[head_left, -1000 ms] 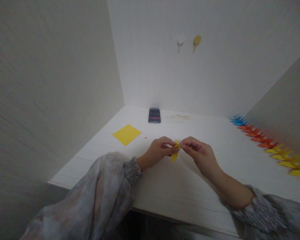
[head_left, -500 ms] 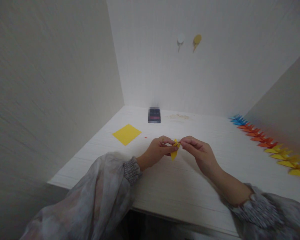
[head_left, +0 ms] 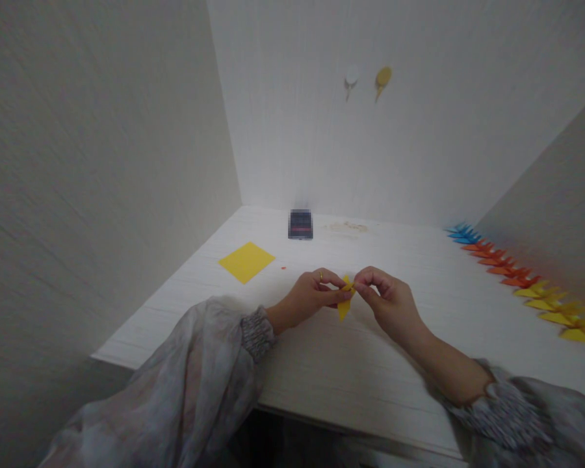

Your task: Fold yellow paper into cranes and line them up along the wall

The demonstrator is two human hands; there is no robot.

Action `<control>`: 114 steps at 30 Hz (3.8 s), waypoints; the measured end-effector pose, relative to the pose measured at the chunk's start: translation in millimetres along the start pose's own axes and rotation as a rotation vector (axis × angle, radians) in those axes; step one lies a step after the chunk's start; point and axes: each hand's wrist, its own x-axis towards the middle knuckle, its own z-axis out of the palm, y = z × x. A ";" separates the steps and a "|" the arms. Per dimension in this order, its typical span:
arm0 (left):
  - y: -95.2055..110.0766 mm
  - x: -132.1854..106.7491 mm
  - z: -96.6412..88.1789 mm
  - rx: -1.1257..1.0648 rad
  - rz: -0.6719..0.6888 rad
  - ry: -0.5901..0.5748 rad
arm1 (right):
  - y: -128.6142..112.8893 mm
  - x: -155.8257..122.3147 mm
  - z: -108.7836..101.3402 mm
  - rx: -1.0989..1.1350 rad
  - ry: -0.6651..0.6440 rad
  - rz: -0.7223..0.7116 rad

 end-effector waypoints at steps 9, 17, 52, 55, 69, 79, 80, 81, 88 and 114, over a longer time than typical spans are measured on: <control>0.3 2.1 -2.9 -0.036 0.002 0.042 | 2.9 0.5 0.2 0.116 0.014 -0.045; 0.1 1.6 -3.6 -0.058 -0.011 0.015 | 6.9 -0.1 0.7 0.092 -0.002 -0.104; 4.0 0.0 -7.2 0.008 -0.209 -0.109 | 11.1 2.4 3.3 0.481 -0.095 0.410; 5.1 -0.9 -7.5 0.048 -0.234 -0.123 | 7.6 1.4 4.9 0.483 -0.147 0.413; 3.1 -0.8 -8.7 -0.011 -0.145 -0.184 | 6.0 1.5 8.9 0.719 -0.112 0.559; 3.7 -2.1 -6.9 -0.049 -0.082 -0.237 | 5.2 1.1 9.4 0.809 -0.109 0.610; 4.0 -2.4 -6.8 -0.050 -0.075 -0.238 | 4.6 1.0 9.6 0.803 -0.113 0.615; 4.2 -2.6 -6.8 -0.048 -0.069 -0.236 | 4.2 0.9 9.6 0.798 -0.113 0.620; 7.1 -2.6 -7.1 0.012 -0.149 -0.205 | 6.4 3.7 7.0 0.833 -0.056 0.627; 9.0 -3.7 -6.9 0.008 -0.166 -0.219 | 9.6 0.5 10.1 0.814 -0.126 0.599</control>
